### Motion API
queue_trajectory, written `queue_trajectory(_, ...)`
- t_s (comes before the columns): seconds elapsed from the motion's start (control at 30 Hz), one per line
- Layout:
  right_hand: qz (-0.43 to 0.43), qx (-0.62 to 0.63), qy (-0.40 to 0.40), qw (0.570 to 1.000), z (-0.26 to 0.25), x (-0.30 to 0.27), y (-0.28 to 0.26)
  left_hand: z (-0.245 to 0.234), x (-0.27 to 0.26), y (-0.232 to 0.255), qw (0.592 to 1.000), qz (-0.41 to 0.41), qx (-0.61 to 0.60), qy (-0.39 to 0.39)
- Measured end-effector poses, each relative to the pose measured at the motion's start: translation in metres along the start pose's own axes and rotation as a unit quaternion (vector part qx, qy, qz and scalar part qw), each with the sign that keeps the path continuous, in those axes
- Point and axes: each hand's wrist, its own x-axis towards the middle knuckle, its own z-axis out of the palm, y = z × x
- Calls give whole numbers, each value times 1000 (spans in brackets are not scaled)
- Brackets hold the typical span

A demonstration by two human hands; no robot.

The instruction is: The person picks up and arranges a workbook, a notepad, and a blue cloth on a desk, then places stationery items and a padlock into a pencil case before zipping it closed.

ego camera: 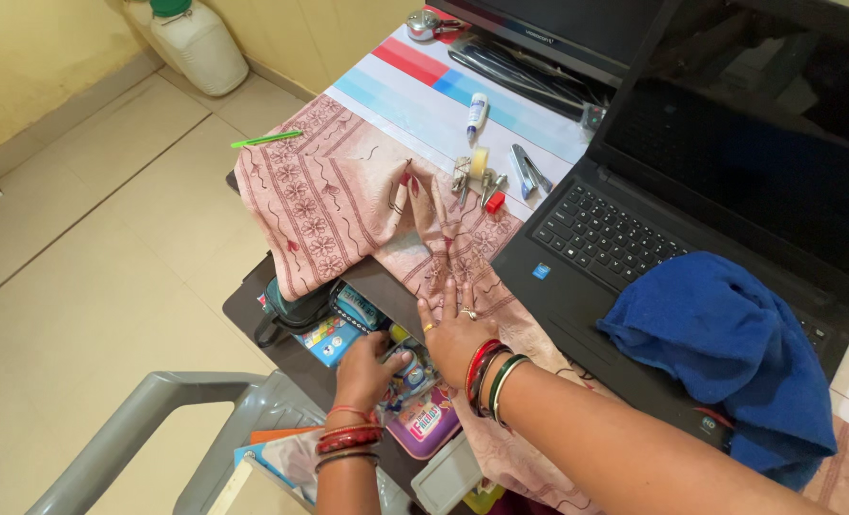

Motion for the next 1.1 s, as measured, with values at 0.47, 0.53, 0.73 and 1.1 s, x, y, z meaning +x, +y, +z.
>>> queue_trajectory(0.47, -5, -4, 7, 1000, 8, 10, 1, -15, 10, -16, 981, -127, -14, 147)
queue_trajectory(0.53, -4, -7, 6, 1000, 9, 10, 1, -7, 29, -32, 960, -130, -43, 245)
queue_trajectory(0.73, -12, -10, -3, 1000, -1, 1, 2, 15, 81, -63, 945, -155, -146, 250)
queue_trajectory(1.1, -10, -2, -17, 1000, 2, 4, 3, 6, 34, -162, 728, -252, -557, 310)
